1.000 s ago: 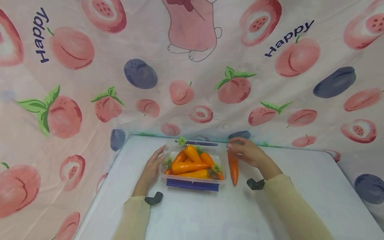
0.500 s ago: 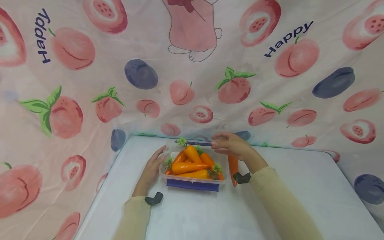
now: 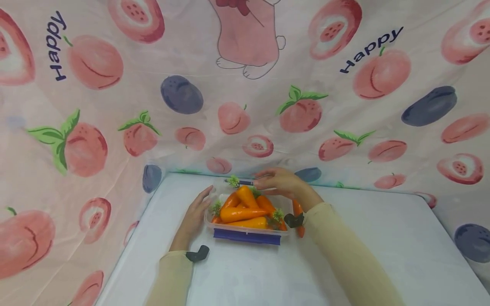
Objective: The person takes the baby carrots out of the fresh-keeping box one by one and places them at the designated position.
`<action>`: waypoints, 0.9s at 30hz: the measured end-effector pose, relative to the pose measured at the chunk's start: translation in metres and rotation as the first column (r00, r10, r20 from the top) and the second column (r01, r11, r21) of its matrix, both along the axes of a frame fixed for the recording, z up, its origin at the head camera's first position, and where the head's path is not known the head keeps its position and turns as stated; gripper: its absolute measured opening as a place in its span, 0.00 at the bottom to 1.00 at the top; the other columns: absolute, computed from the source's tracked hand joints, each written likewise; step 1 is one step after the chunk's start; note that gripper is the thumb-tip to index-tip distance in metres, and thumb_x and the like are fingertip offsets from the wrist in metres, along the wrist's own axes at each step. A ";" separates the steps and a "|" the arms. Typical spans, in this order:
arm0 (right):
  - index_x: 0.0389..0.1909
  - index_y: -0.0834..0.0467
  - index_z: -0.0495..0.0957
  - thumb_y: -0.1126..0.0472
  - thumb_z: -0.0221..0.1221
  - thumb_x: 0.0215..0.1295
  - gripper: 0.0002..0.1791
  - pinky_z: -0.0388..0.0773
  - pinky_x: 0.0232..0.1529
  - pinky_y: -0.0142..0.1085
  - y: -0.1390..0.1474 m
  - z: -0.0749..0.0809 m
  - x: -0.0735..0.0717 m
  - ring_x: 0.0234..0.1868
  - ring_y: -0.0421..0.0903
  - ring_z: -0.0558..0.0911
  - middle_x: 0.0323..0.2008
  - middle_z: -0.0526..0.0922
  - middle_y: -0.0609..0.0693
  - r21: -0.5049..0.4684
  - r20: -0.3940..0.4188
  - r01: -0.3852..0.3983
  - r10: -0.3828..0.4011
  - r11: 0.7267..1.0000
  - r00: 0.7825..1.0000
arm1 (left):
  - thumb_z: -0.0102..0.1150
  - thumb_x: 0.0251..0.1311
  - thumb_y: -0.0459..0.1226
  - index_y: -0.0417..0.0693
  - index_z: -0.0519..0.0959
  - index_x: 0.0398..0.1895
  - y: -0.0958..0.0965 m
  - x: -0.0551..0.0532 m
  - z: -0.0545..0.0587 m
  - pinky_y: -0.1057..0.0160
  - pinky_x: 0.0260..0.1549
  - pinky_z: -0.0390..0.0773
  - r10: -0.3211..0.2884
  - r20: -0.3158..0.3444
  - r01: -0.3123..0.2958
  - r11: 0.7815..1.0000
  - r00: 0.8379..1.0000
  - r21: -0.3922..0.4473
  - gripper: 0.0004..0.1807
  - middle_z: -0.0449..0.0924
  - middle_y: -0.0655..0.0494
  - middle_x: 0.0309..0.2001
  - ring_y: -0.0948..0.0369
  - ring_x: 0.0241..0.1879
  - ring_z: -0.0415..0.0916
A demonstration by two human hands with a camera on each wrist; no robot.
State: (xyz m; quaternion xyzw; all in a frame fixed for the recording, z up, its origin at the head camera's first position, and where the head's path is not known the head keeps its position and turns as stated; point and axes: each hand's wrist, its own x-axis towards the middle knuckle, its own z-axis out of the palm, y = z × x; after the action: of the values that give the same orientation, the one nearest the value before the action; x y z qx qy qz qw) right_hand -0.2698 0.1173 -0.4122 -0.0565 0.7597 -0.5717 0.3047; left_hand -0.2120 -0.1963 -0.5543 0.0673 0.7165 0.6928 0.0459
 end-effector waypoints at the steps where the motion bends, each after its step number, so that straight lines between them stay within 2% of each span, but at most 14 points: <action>1: 0.66 0.59 0.73 0.51 0.71 0.63 0.34 0.72 0.70 0.55 -0.003 0.000 -0.001 0.65 0.57 0.79 0.63 0.79 0.56 0.002 -0.001 -0.011 0.011 1.000 1.000 | 0.46 0.78 0.46 0.59 0.64 0.78 0.000 0.000 0.000 0.41 0.80 0.46 -0.004 -0.003 0.004 1.000 1.000 0.009 0.27 0.57 0.55 0.80 0.51 0.82 0.47; 6: 0.65 0.60 0.74 0.49 0.71 0.62 0.34 0.69 0.72 0.58 -0.016 -0.001 -0.002 0.64 0.56 0.79 0.62 0.80 0.56 0.041 -0.017 -0.040 0.041 0.998 0.999 | 0.46 0.78 0.46 0.58 0.64 0.78 0.000 -0.001 -0.001 0.41 0.80 0.47 -0.011 -0.002 0.011 0.999 1.000 0.035 0.27 0.57 0.54 0.80 0.51 0.82 0.47; 12: 0.60 0.57 0.79 0.48 0.73 0.58 0.31 0.75 0.68 0.56 -0.031 -0.008 -0.006 0.61 0.55 0.79 0.60 0.81 0.52 0.116 -0.051 -0.034 0.040 0.993 0.998 | 0.47 0.77 0.46 0.57 0.63 0.78 0.001 0.000 0.001 0.42 0.79 0.48 -0.014 -0.002 0.014 0.998 1.000 0.067 0.28 0.57 0.52 0.80 0.50 0.81 0.49; 18: 0.60 0.56 0.80 0.46 0.74 0.56 0.33 0.76 0.67 0.56 -0.040 -0.017 -0.007 0.60 0.54 0.78 0.61 0.80 0.52 0.196 -0.075 -0.042 0.058 0.980 0.996 | 0.47 0.77 0.45 0.54 0.63 0.78 0.002 0.000 0.002 0.42 0.79 0.49 -0.011 -0.011 0.012 0.998 1.000 0.058 0.28 0.57 0.51 0.80 0.48 0.80 0.51; 22: 0.60 0.55 0.80 0.46 0.73 0.57 0.32 0.77 0.66 0.56 -0.042 -0.023 -0.008 0.59 0.53 0.80 0.60 0.80 0.52 0.212 -0.077 -0.070 0.088 0.975 0.993 | 0.47 0.77 0.47 0.57 0.64 0.78 0.002 0.000 0.002 0.41 0.79 0.49 0.001 0.004 -0.001 0.999 1.000 0.040 0.28 0.58 0.53 0.80 0.50 0.81 0.50; 27: 0.57 0.57 0.81 0.50 0.74 0.58 0.27 0.79 0.64 0.52 -0.044 -0.026 -0.008 0.55 0.52 0.81 0.57 0.80 0.53 0.203 -0.074 -0.076 0.093 0.976 0.993 | 0.48 0.77 0.48 0.59 0.64 0.77 0.002 0.001 0.003 0.41 0.79 0.48 0.008 0.016 -0.008 0.999 1.000 0.033 0.28 0.58 0.56 0.80 0.51 0.81 0.49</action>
State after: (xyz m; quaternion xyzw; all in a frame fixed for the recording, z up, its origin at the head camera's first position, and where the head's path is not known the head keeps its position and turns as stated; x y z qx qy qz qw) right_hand -0.2777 0.0731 -0.4381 -0.0816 0.8223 -0.4761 0.3008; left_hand -0.2111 -0.1944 -0.5517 0.0597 0.7049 0.7051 0.0478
